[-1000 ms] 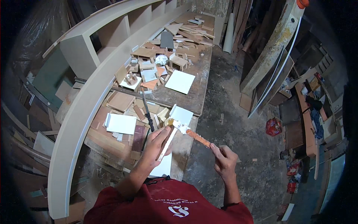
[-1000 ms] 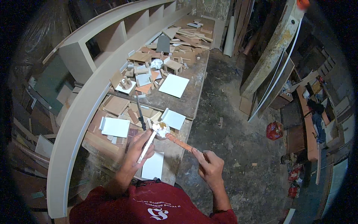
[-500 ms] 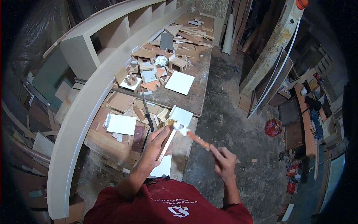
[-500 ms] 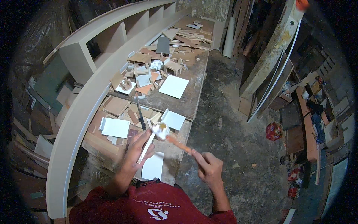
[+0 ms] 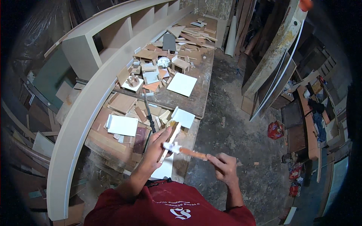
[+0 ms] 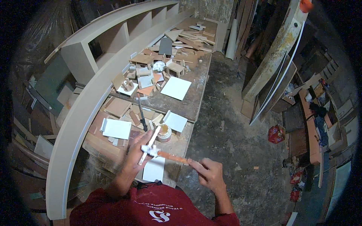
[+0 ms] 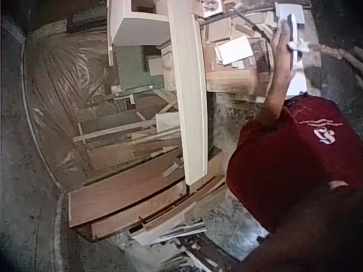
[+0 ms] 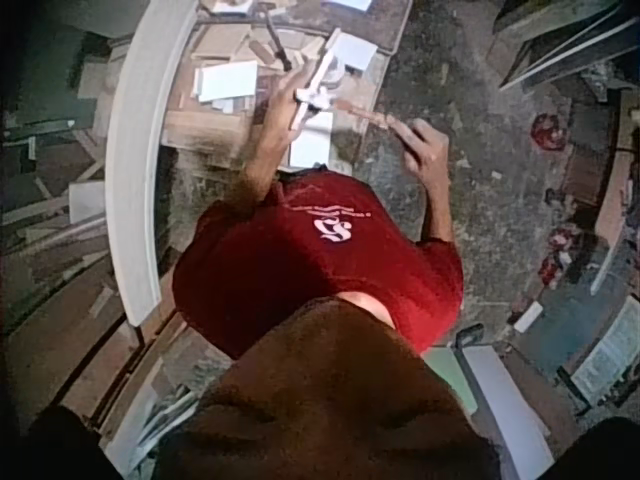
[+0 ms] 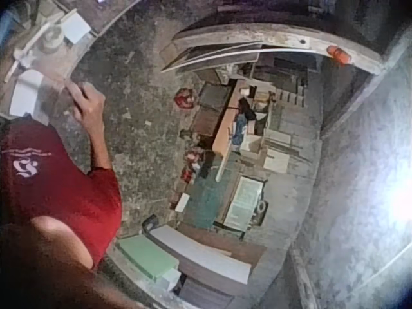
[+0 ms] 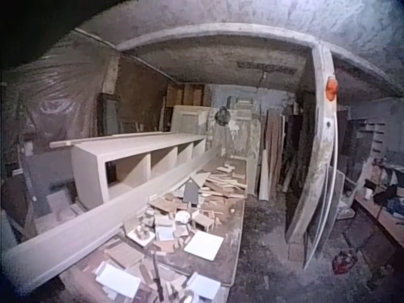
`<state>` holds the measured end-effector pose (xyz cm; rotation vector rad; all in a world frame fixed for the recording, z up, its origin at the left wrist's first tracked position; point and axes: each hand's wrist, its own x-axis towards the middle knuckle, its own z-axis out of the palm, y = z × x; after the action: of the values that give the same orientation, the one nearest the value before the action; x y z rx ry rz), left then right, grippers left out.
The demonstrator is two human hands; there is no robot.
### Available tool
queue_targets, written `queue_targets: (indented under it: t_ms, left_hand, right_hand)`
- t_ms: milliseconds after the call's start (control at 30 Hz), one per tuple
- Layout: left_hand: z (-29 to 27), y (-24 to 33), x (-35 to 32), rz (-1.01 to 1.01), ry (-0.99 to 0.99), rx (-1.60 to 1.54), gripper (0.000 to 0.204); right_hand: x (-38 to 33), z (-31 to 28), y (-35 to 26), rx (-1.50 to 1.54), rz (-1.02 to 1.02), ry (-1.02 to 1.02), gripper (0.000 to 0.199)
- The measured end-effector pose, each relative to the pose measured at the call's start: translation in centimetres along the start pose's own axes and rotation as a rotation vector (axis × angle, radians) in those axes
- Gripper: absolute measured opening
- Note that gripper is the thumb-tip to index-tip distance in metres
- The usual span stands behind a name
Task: The person sands a small wooden block with sandpaper, then applies glue to its edge using a brush. They place the glued block onto a white rectangular board and press it down to secure the bond.
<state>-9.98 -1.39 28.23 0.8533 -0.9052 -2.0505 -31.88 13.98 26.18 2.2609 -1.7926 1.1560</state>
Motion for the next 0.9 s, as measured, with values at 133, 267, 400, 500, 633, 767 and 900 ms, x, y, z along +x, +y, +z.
queue_targets:
  t_ms: [133, 267, 400, 500, 633, 767, 900]
  left_hand:
    - [-1.4, -0.2, 0.1, 0.009, -0.213, -0.036, 0.035]
    - [-0.3, 0.2, -0.2, -0.001, -0.094, -0.045, 0.035]
    - [-1.0, -0.3, 0.2, -0.001, -0.093, -0.04, 0.034]
    - [-1.2, -0.7, 0.3, -0.004, -0.043, 0.0, 0.034]
    - [-0.7, 0.2, 0.2, -0.021, -0.066, -0.027, 0.035]
    - [-0.4, -0.3, 0.3, -0.009, -0.015, -0.008, 0.033]
    - [-1.1, 0.0, 0.2, -0.013, -0.109, -0.062, 0.031]
  right_hand:
    - [0.7, 0.5, 0.3, -0.048, 0.069, 0.146, 0.059]
    - [0.1, -0.3, 0.1, -0.002, -0.05, -0.08, 0.061]
    - [0.2, -0.4, 0.0, 0.064, -0.022, 0.021, 0.053]
    - [0.3, -0.4, 0.0, -0.003, 0.009, -0.005, 0.054]
    - [0.2, -0.7, -0.7, 0.113, -0.081, -0.125, 0.053]
    - [0.2, 0.0, -0.6, 0.083, 0.002, 0.035, 0.049]
    - [0.3, -0.2, -0.7, 0.084, -0.066, -0.073, 0.052]
